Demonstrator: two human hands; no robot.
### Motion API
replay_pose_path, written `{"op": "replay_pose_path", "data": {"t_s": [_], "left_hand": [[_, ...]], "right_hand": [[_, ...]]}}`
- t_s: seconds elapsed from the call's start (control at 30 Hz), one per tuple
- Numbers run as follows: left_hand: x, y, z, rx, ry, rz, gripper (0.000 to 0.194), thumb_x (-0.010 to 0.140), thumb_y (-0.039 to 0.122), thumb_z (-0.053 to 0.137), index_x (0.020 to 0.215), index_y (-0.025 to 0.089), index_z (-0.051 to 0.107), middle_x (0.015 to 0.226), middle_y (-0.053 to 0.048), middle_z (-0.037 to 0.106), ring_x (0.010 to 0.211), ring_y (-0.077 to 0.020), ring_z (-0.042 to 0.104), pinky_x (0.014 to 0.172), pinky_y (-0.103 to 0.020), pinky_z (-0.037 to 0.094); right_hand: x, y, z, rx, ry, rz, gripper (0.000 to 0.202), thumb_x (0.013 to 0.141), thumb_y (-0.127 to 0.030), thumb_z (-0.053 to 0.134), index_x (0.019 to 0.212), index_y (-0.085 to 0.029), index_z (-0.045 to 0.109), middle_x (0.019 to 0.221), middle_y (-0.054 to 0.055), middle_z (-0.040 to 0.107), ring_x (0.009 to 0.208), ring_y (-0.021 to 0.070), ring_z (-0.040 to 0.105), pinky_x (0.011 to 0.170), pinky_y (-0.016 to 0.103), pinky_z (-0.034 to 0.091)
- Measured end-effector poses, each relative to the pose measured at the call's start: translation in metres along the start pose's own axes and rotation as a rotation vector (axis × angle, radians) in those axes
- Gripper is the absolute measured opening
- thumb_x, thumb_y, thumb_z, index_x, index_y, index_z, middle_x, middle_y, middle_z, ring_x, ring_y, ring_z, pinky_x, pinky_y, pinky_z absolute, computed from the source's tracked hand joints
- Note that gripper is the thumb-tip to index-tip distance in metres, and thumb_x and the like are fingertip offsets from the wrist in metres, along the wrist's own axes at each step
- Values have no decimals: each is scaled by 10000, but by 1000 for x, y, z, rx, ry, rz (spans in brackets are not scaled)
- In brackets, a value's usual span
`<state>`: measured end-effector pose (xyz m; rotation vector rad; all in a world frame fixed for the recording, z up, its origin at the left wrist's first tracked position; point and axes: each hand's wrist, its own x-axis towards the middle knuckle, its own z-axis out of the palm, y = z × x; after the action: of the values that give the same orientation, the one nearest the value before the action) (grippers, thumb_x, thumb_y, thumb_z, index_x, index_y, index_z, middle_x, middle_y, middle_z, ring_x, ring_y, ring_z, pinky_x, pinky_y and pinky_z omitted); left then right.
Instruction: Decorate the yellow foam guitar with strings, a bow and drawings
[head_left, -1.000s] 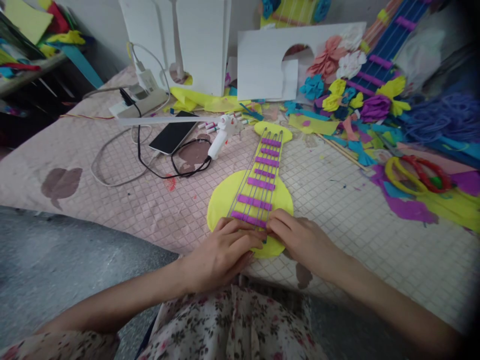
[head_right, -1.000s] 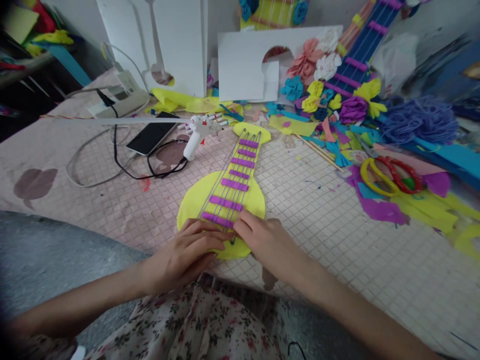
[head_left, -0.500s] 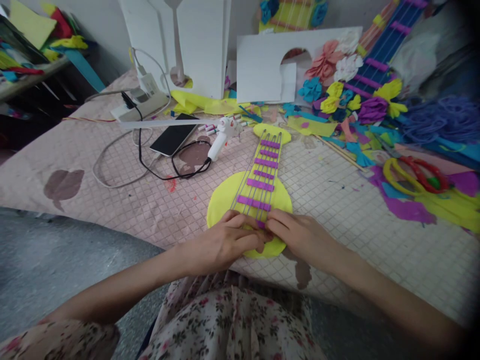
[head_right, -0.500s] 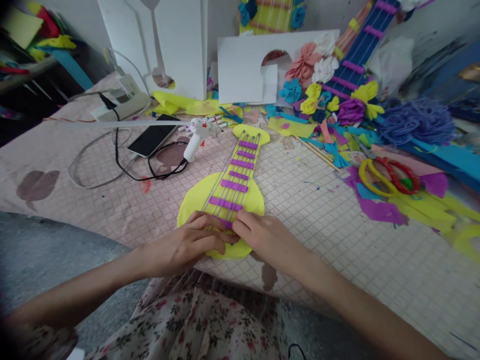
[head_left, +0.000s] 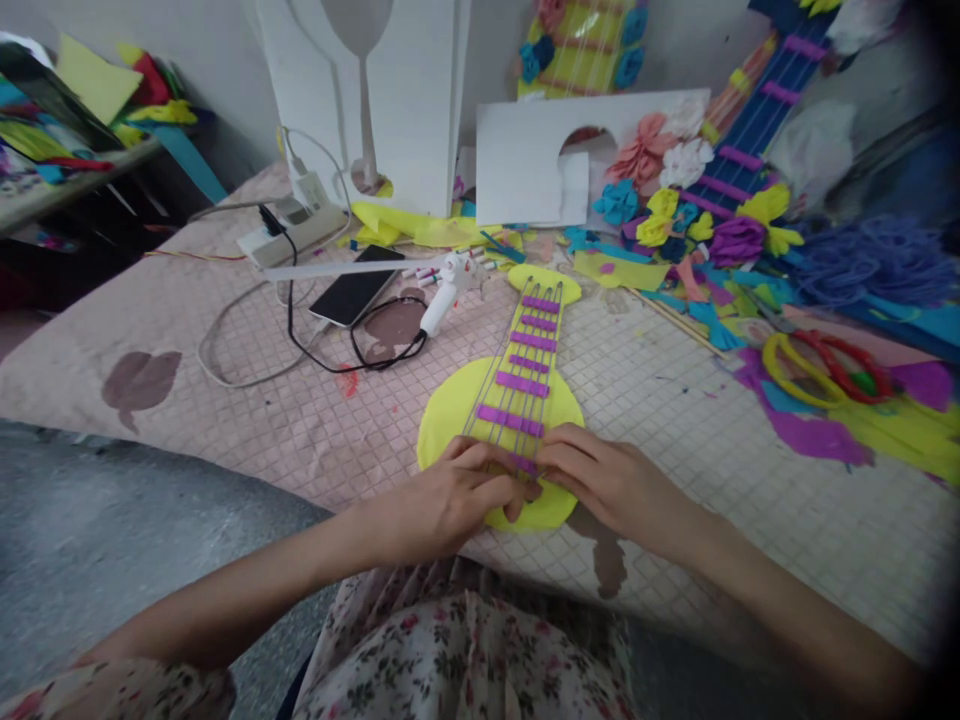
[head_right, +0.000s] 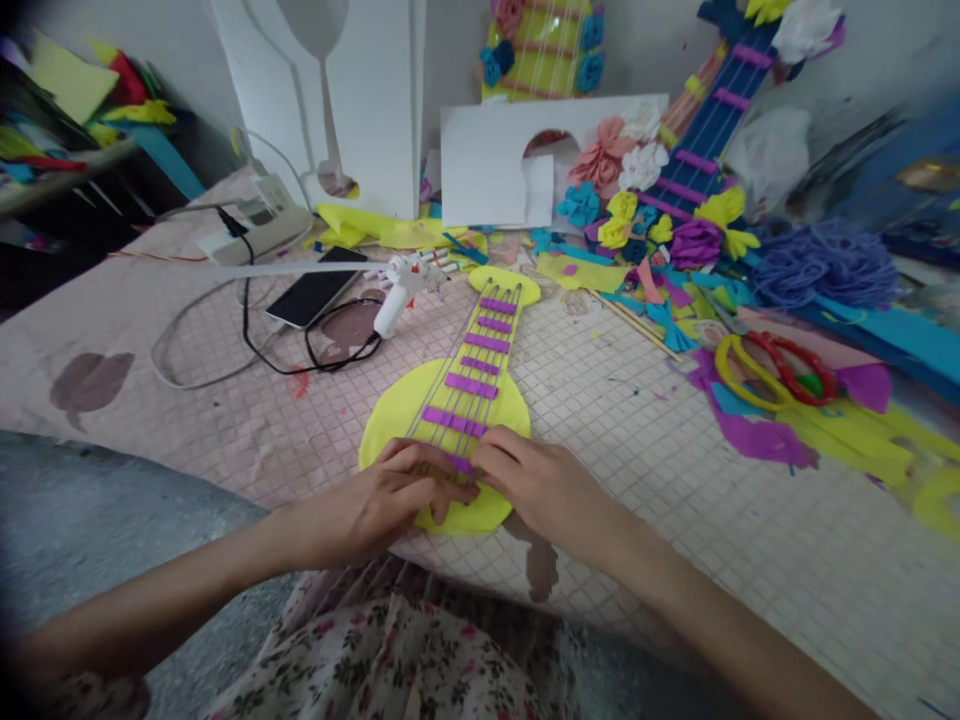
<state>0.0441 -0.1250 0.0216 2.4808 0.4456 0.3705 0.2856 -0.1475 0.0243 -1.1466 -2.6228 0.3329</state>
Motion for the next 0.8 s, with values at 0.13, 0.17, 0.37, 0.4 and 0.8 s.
{"op": "replay_pose_path", "data": {"t_s": [0.13, 0.17, 0.37, 0.4, 0.8], "left_hand": [[0, -3, -3, 1, -6, 44, 224, 906, 41, 421, 1056, 165, 531, 1195, -68, 627, 1176, -180, 468, 988, -332, 320], [0, -4, -3, 4, -6, 57, 218, 906, 48, 428, 1056, 167, 531, 1198, -60, 628, 1173, -176, 472, 990, -326, 318], [2, -10, -7, 52, -38, 117, 227, 942, 109, 395, 1112, 170, 533, 1104, -51, 665, 1073, -174, 528, 973, -313, 328], [3, -11, -8, 55, -47, 128, 244, 943, 115, 395, 1143, 169, 523, 1082, -54, 669, 1060, -175, 534, 972, -312, 333], [6, -22, -13, 45, -106, 242, 246, 904, 76, 443, 1111, 181, 527, 1174, -36, 653, 1091, -190, 524, 987, -340, 348]], "right_hand": [[25, 5, -16, 175, 130, 58, 139, 943, -189, 435, 975, -191, 571, 983, 60, 621, 873, 153, 614, 721, 263, 500], [37, 8, -18, 215, 167, 67, 127, 934, -188, 451, 950, -190, 577, 959, 54, 622, 873, 152, 610, 737, 266, 494], [128, 24, -9, 793, 223, 468, 53, 854, -235, 567, 854, -182, 568, 650, -18, 570, 538, 108, 533, 497, 226, 432], [141, 23, -4, 965, 206, 570, 87, 842, -227, 588, 909, -184, 553, 633, -28, 563, 525, 105, 537, 471, 212, 423], [211, 8, 21, 1249, 370, 963, 289, 814, -307, 685, 891, -206, 425, 590, -47, 591, 424, 91, 543, 364, 190, 432]]}}
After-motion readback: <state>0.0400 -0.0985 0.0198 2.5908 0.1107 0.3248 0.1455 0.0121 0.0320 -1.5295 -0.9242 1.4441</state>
